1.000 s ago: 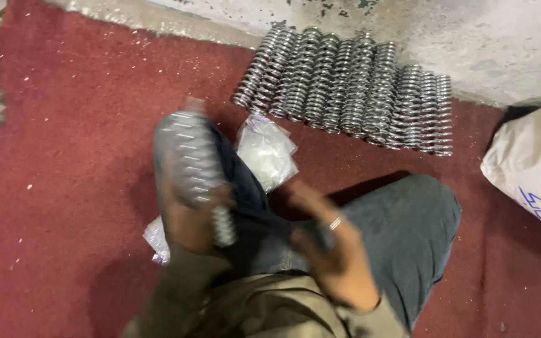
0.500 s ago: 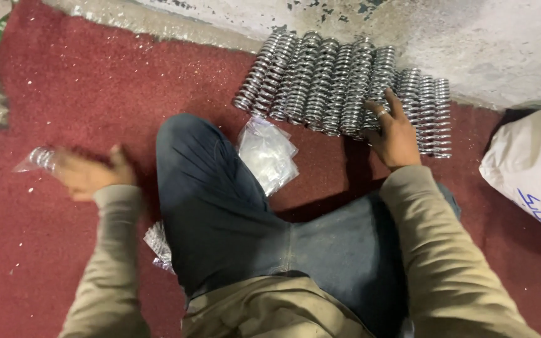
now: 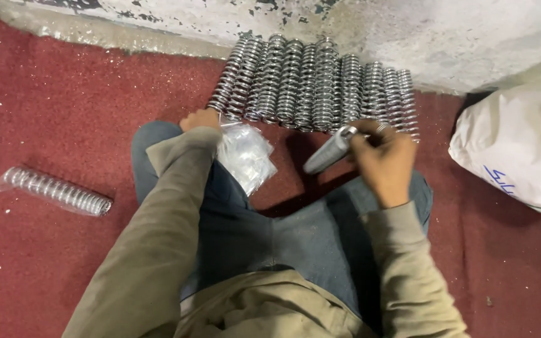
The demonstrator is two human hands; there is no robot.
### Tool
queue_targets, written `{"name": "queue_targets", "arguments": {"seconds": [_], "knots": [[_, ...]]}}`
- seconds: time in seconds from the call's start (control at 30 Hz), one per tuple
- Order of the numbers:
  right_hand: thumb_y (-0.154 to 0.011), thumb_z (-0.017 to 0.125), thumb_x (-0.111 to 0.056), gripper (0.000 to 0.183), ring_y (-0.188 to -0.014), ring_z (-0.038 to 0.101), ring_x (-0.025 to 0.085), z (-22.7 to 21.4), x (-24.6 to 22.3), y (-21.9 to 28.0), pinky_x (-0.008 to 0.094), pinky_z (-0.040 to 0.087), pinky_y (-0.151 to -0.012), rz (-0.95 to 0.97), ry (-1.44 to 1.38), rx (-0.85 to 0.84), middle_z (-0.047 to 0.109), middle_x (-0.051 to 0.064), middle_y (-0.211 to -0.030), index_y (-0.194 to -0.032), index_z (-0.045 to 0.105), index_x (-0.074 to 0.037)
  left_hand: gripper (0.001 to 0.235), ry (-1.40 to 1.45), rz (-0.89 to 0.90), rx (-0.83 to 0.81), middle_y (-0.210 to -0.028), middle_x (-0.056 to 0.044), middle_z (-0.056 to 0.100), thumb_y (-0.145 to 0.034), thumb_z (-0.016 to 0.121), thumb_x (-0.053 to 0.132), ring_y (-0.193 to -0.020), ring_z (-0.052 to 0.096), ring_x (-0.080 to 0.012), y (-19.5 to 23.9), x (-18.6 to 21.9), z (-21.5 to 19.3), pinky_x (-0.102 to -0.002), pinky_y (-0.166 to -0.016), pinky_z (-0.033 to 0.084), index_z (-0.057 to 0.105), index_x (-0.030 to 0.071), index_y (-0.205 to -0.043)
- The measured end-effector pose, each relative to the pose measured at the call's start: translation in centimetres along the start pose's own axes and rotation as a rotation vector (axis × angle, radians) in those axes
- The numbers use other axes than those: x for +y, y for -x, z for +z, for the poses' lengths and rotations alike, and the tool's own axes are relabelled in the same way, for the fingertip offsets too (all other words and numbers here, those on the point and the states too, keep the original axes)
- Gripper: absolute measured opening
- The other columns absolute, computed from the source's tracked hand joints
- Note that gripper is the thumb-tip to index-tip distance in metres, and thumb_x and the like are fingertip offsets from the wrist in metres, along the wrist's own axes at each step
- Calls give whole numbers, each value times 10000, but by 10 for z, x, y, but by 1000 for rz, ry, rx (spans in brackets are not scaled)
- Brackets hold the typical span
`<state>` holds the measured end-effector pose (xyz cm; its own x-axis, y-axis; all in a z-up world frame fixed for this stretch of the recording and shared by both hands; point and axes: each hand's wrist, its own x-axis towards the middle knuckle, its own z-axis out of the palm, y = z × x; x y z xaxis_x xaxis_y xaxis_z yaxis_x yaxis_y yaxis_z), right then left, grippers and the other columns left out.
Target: The person sits on the floor and places metal springs into individual plastic bags, then places the bagged springs into a growing stack to the side.
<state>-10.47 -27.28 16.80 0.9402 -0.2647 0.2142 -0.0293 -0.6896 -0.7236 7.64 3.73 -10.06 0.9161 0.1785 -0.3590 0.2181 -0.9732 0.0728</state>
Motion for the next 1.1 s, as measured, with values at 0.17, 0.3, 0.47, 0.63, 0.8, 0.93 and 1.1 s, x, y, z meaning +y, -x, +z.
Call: {"name": "queue_targets", "arguments": {"seconds": [0.17, 0.3, 0.47, 0.63, 0.8, 0.93, 1.1], "knots": [[-811, 699, -38, 224, -488, 623, 190, 22, 14, 38, 300, 476, -525, 82, -110, 21, 674, 115, -608, -979, 815, -130, 251, 111, 27, 174, -939, -152, 782, -901, 672, 335, -968, 754, -398, 70, -1, -58, -494, -882, 477, 747, 152, -1057], [-807, 827, 10, 330, -777, 662, 305, 15, -4, 42, 382, 545, -667, -190, -94, 261, 697, 162, -973, -1128, 778, -48, 173, 666, 650, 859, -775, -121, 727, -1047, 670, 197, -736, 746, -306, 140, 10, -98, -388, -636, 567, 634, 99, -910], [-871, 861, -110, 268, -940, 651, 333, -18, -48, 52, 414, 529, -850, -527, -330, 89, 692, 167, -1005, -1056, 720, 22, 173, 1006, 1117, 762, -734, 27, 732, -936, 738, 313, -622, 723, -221, 254, 63, -143, -300, -592, 589, 685, 169, -856], [-998, 694, -90, 164, -623, 570, 295, -27, -24, 81, 384, 497, -644, -414, -283, 214, 630, 149, -741, -897, 698, 40, 105, 1771, 715, -70, -696, -131, 709, -998, 602, 14, -422, 606, -137, 321, 79, -123, -271, -440, 539, 633, 8, -1098], [-1029, 593, -27, 53, -727, 558, 237, -25, -19, 109, 333, 473, -722, -330, -59, -5, 619, 127, -861, -1000, 611, 12, 294, 1822, 530, -339, -1125, -52, 719, -951, 701, 279, -1018, 651, -113, 364, 102, -89, -270, -892, 548, 690, 64, -1151], [-1070, 537, -137, 144, -915, 585, 188, -29, -5, 110, 314, 464, -864, 4, -262, -55, 616, 60, -966, -955, 591, -69, 50, 1867, 510, -414, -967, 9, 650, -1000, 633, 129, -859, 581, -75, 347, 91, -66, -251, -776, 500, 623, 127, -1049], [-1007, 653, -211, 179, -687, 534, 93, -29, 4, 108, 256, 441, -661, 457, -626, -399, 596, -4, -743, -889, 678, -79, 460, 1542, 745, -551, -787, 16, 668, -1051, 479, 488, -734, 610, -91, 309, 69, -49, -281, -707, 507, 664, 137, -817]]}}
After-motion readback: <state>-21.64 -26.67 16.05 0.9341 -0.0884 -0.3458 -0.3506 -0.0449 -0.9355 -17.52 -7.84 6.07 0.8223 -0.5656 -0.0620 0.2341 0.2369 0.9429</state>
